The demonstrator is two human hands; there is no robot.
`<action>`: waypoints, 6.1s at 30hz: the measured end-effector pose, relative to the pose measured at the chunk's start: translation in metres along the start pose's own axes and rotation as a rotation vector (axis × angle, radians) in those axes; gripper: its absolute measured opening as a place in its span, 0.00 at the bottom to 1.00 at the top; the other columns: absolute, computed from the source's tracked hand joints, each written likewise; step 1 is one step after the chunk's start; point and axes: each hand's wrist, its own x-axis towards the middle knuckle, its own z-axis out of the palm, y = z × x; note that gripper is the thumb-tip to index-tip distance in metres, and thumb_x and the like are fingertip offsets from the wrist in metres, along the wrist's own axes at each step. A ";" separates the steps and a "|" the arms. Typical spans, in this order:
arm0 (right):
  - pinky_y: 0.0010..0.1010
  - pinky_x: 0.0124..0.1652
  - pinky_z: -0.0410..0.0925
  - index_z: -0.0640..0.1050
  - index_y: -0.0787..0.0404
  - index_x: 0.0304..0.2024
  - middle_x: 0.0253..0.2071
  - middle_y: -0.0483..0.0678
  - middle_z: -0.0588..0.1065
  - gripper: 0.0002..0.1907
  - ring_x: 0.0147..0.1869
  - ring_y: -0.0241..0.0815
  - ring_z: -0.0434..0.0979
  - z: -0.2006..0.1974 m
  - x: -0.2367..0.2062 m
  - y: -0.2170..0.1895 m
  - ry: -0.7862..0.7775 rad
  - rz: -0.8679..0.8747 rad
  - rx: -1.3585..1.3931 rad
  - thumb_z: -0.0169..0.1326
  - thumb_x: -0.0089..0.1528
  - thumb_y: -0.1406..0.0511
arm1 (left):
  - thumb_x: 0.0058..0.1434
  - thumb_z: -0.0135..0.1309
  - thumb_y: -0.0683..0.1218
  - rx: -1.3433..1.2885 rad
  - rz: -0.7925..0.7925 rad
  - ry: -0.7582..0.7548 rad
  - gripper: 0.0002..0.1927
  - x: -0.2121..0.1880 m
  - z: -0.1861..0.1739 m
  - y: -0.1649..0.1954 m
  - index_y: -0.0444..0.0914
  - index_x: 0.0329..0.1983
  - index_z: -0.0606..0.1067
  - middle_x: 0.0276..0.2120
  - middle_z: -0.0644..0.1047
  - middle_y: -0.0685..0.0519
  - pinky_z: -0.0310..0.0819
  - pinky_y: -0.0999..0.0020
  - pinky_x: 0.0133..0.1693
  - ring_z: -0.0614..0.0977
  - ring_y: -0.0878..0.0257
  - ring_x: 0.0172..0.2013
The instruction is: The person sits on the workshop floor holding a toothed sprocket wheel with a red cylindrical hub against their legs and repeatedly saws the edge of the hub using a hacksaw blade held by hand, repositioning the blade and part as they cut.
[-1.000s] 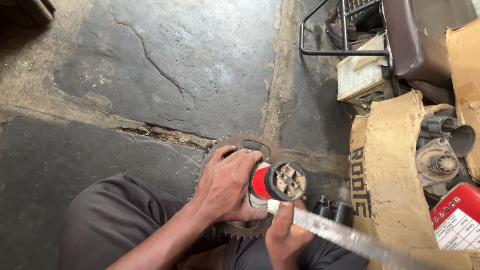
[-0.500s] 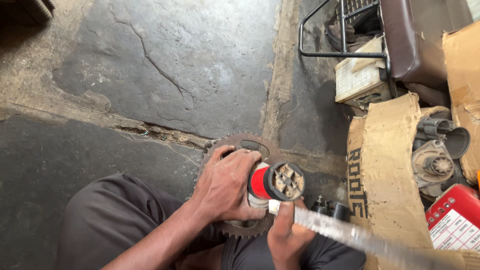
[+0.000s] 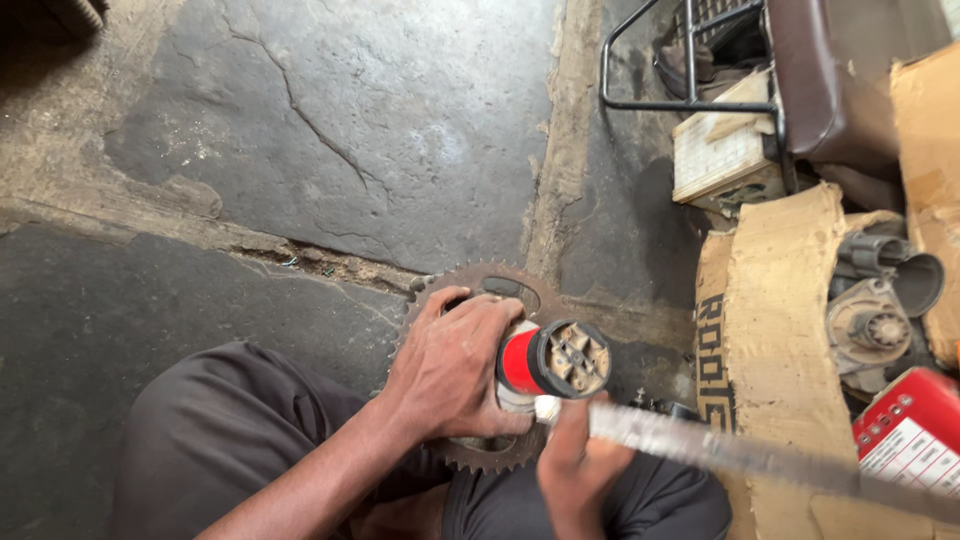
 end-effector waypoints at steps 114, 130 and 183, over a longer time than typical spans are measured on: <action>0.25 0.24 0.55 0.72 0.66 0.31 0.25 0.45 0.69 0.11 0.24 0.31 0.64 0.013 0.002 0.002 0.223 0.163 0.548 0.51 0.67 0.66 | 0.37 0.70 0.65 -0.009 0.018 0.072 0.50 -0.003 0.000 0.001 0.33 0.57 0.68 0.46 0.77 0.45 0.61 0.48 0.61 0.80 0.50 0.50; 0.33 0.43 0.71 0.76 0.74 0.45 0.39 0.54 0.77 0.20 0.38 0.42 0.78 -0.038 -0.037 0.101 0.101 -0.203 -0.257 0.44 0.72 0.60 | 0.37 0.69 0.69 -0.044 0.014 0.004 0.53 -0.006 -0.001 0.003 0.34 0.58 0.67 0.51 0.77 0.45 0.57 0.46 0.64 0.78 0.49 0.55; 0.27 0.35 0.66 0.76 0.72 0.44 0.35 0.47 0.76 0.10 0.37 0.33 0.75 0.009 0.001 -0.009 -0.017 -0.122 0.084 0.47 0.68 0.69 | 0.37 0.69 0.69 0.077 0.037 0.015 0.50 -0.005 0.000 -0.001 0.36 0.58 0.70 0.47 0.75 0.46 0.59 0.46 0.61 0.77 0.49 0.52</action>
